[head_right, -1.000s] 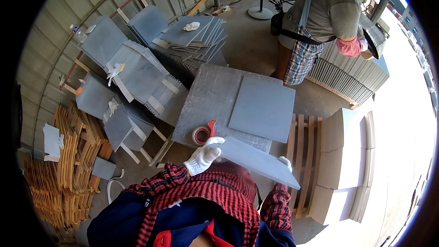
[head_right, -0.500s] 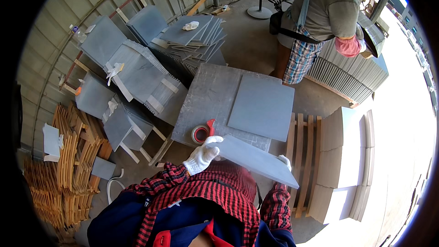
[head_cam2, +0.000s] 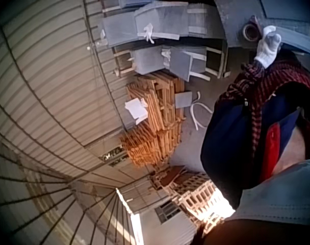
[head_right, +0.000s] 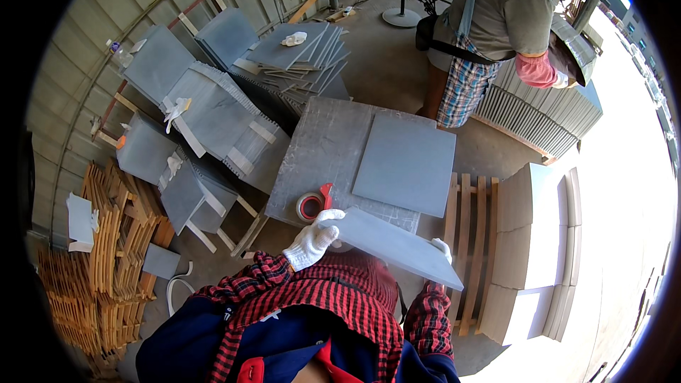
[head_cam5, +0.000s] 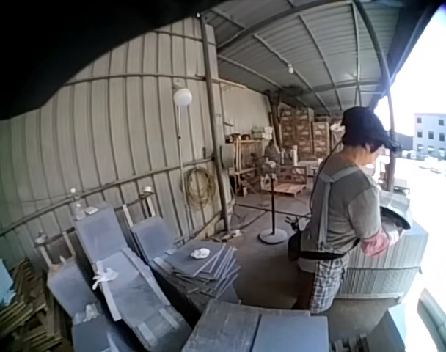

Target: The person places gray rectangular boards into cardboard boxes with the help of a coworker. They use a handheld tape dispenser to seal the boxes and then stack the finished packages on a nearby pallet. The process is repeated for multiple boards.

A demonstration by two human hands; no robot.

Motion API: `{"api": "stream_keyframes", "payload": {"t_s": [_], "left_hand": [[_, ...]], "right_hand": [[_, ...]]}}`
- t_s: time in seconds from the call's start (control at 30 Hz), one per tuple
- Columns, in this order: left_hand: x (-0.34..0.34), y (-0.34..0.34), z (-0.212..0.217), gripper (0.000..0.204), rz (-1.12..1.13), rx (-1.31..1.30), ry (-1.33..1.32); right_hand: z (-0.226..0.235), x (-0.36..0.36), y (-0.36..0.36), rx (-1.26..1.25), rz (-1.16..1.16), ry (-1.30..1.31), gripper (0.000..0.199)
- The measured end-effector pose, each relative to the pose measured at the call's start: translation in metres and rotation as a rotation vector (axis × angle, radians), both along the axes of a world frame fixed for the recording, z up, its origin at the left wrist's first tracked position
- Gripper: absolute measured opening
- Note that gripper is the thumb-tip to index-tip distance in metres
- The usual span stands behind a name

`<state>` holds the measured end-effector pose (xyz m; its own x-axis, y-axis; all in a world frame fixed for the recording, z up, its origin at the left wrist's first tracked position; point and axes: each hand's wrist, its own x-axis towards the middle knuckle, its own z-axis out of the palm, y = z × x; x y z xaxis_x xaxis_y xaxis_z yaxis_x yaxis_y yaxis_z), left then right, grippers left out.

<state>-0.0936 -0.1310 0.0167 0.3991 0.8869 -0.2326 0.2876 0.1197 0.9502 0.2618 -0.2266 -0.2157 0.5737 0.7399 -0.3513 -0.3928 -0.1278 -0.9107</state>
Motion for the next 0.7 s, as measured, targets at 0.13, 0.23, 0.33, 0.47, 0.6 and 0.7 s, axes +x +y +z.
{"api": "stream_keyframes", "payload": {"t_s": [0.13,0.23,0.33,0.47,0.6,0.7], "left_hand": [[-0.001,0.000,0.001,0.058,-0.017,0.013,0.034],[-0.002,-0.002,0.000,0.057,-0.014,0.018,0.036],[0.000,-0.002,0.001,0.057,-0.017,0.007,0.014],[-0.001,-0.001,-0.003,0.058,-0.019,0.012,0.000],[0.001,-0.002,0.010,0.059,-0.011,-0.022,-0.001],[0.003,-0.002,0.013,0.059,-0.010,-0.035,-0.008]], "right_hand": [[-0.002,0.000,0.000,-0.016,-0.024,0.040,0.026],[0.002,-0.002,0.001,-0.024,-0.041,0.082,0.023],[-0.009,0.004,0.000,-0.017,-0.047,0.073,0.024],[-0.028,0.010,0.000,-0.026,-0.068,0.118,0.023],[-0.027,0.007,-0.001,-0.044,-0.063,0.087,0.023],[-0.020,0.004,-0.001,-0.034,-0.071,0.086,0.024]]}}
